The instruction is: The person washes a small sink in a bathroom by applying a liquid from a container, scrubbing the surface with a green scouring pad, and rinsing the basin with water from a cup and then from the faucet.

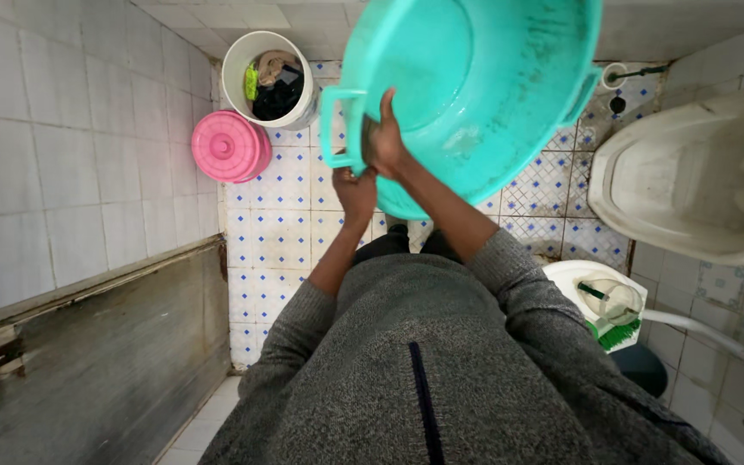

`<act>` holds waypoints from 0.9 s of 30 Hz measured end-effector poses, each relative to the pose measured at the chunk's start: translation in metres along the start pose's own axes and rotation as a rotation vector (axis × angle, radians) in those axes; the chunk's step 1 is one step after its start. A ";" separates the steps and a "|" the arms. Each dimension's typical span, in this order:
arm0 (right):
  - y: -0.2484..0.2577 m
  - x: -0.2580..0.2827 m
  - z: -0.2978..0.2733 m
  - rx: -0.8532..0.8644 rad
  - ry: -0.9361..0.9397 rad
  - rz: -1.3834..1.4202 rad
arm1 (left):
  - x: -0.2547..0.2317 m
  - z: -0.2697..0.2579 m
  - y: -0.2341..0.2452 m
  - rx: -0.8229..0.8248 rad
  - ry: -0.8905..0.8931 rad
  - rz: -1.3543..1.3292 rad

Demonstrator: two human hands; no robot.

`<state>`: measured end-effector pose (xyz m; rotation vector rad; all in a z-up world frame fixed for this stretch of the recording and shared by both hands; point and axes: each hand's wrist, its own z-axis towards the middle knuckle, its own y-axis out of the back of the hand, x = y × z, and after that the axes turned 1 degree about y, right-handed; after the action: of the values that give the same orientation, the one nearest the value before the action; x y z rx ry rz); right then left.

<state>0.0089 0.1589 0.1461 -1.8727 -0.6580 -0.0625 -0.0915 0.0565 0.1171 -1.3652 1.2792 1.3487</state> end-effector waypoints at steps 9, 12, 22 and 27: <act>0.013 0.037 0.018 0.275 0.121 0.293 | 0.010 0.020 0.010 0.029 -0.076 -0.139; 0.022 0.010 0.029 0.144 0.009 0.416 | 0.006 0.034 0.019 0.006 -0.152 0.099; 0.037 0.012 0.069 -0.167 0.507 0.252 | -0.046 0.108 0.015 0.235 -0.638 0.666; 0.023 0.013 0.074 -0.418 1.128 -1.282 | -0.070 0.123 0.013 0.358 -0.368 0.649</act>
<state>0.0116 0.2236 0.1009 -1.1394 -0.9063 -2.0038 -0.1191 0.1829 0.1754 -0.4312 1.6678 1.5923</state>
